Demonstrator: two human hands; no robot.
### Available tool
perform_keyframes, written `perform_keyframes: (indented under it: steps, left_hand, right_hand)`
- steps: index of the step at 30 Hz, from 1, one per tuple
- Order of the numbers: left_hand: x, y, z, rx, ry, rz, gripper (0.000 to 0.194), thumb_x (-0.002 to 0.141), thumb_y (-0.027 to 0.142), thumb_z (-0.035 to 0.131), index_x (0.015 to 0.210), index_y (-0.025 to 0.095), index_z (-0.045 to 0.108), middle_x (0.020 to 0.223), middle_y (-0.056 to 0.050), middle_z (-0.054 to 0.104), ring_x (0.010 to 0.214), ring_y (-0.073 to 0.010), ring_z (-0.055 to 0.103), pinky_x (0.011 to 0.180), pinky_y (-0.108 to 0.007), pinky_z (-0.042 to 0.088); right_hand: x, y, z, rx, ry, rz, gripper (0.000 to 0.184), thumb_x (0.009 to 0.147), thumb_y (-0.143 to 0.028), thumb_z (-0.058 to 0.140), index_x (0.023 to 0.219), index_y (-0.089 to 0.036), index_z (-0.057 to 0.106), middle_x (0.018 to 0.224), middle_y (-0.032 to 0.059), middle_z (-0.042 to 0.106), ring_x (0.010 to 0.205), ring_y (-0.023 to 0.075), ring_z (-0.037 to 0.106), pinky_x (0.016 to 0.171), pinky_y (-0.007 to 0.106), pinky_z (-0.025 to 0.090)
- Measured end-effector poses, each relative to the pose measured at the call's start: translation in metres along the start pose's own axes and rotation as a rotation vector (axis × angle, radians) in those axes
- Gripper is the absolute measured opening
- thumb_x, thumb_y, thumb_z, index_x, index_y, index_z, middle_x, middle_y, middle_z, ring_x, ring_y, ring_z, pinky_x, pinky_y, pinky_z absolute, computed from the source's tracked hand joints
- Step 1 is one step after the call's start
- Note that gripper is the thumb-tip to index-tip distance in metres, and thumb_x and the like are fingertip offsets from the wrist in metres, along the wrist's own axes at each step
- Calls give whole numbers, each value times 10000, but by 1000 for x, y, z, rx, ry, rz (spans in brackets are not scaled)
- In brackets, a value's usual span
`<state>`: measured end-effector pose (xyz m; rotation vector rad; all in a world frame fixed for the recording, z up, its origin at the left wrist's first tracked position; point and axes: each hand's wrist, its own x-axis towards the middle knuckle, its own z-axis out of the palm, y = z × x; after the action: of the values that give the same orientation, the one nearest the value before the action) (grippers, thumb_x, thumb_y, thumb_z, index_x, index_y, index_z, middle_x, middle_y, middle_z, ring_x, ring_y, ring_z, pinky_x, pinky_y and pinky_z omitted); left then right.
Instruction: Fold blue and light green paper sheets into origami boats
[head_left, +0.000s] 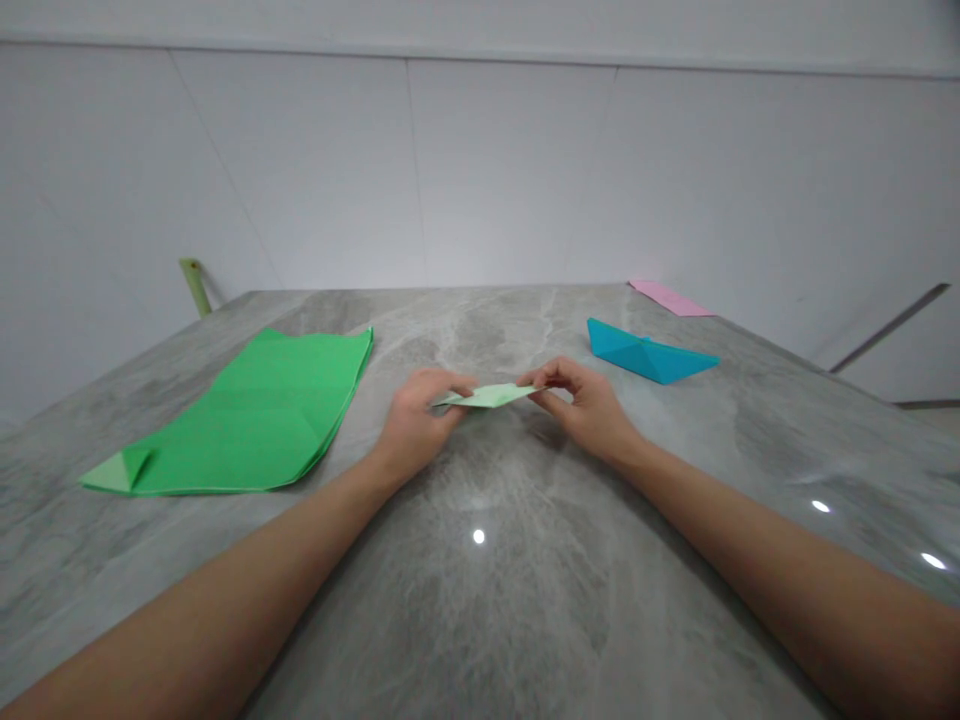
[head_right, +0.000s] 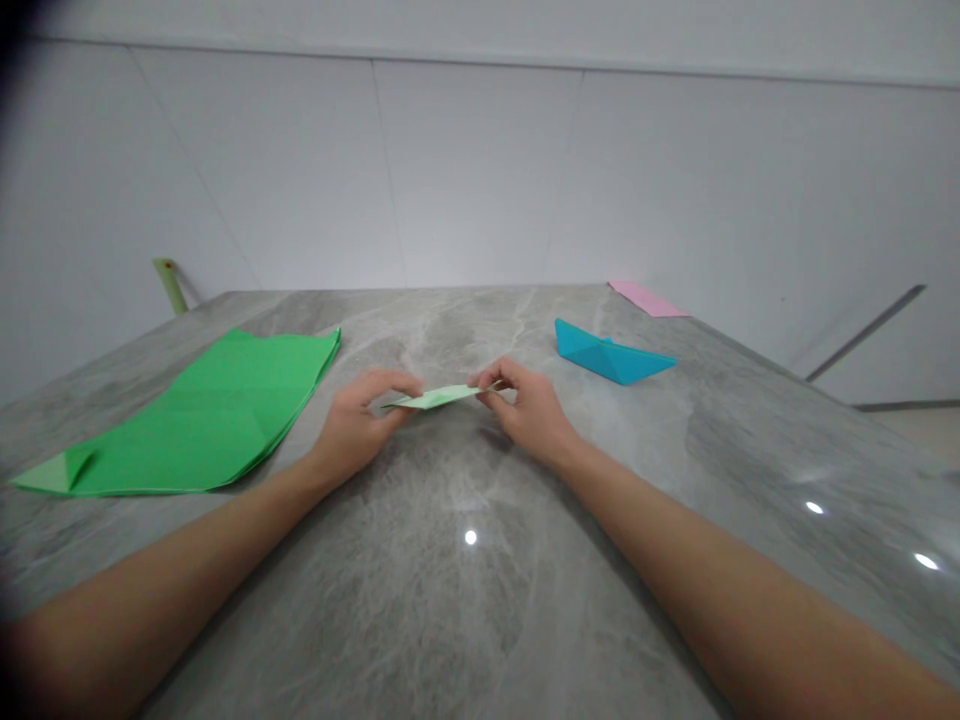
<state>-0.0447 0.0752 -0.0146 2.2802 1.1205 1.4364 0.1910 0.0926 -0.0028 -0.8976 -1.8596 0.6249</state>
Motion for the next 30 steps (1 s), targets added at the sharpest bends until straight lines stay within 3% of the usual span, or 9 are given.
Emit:
perform_keyframes:
  steps: [2,5,10,13,16,19,21,24,30]
  left_hand:
    - [-2,1,-1,83,-124,110,184,825,112,607,890,214,746,845,-42,686,899,-187,632,876,-351,497]
    - [-5,8,-4,159,-374,160,228,826,139,591,963,225,752,951,-57,674,886,-180,643,838,-328,517]
    - [-6,16,-7,181,-490,138,298,803,380,686,1027,189,734,1042,-82,649,925,-201,648,876,-335,513]
    - [-4,12,-6,150,-441,88,232,877,312,604,1036,198,727,1012,-70,690,918,-187,662,870,-313,511]
    - [-2,9,-5,117,-398,-14,280,906,257,559,1154,206,677,1027,-55,730,908,-181,682,858,-303,513]
    - [-1,12,-5,68,-403,-105,397,894,255,575,1284,182,587,1006,-51,750,895,-182,697,861,-304,513]
    - [-1,15,-5,31,-422,-130,429,897,280,571,1310,162,562,936,-46,761,859,-183,705,840,-302,520]
    - [-2,16,-5,-32,-375,-169,398,938,321,491,1292,158,571,872,-42,760,789,-170,710,782,-290,538]
    - [-1,17,-3,-185,-373,-237,283,897,325,554,1115,172,649,997,-64,740,751,-149,713,692,-254,554]
  right_hand:
    - [-2,0,-1,-225,-168,-111,214,775,-119,574,946,-212,664,1031,66,722,1017,237,634,944,444,464]
    - [-5,-6,-3,-382,-449,-231,434,788,-86,527,1170,-236,670,1239,73,667,1220,275,547,1048,498,393]
    - [-9,-17,-5,-464,-711,-118,500,918,-230,487,1408,-326,472,1501,59,417,1414,345,306,1089,676,216]
    - [-9,-18,-6,-466,-739,-77,486,950,-308,477,1429,-366,425,1538,49,351,1440,358,232,1077,723,136]
    - [-7,-16,-4,-443,-698,-93,413,960,-313,472,1367,-367,514,1491,39,441,1430,345,268,1094,682,151]
    - [-6,-15,-1,-365,-532,-149,295,940,-325,516,1185,-275,672,1228,67,671,1228,289,531,1042,488,356]
    - [-5,-15,1,-302,-422,-113,232,915,-339,551,964,-201,730,916,53,729,895,216,642,842,346,459]
    - [-6,-15,2,-200,-372,37,270,891,-347,567,725,-162,672,653,-8,615,620,134,534,637,260,404]
    - [-6,-12,3,-50,-372,191,319,842,-376,599,611,-161,554,590,-41,444,589,107,402,569,240,316]
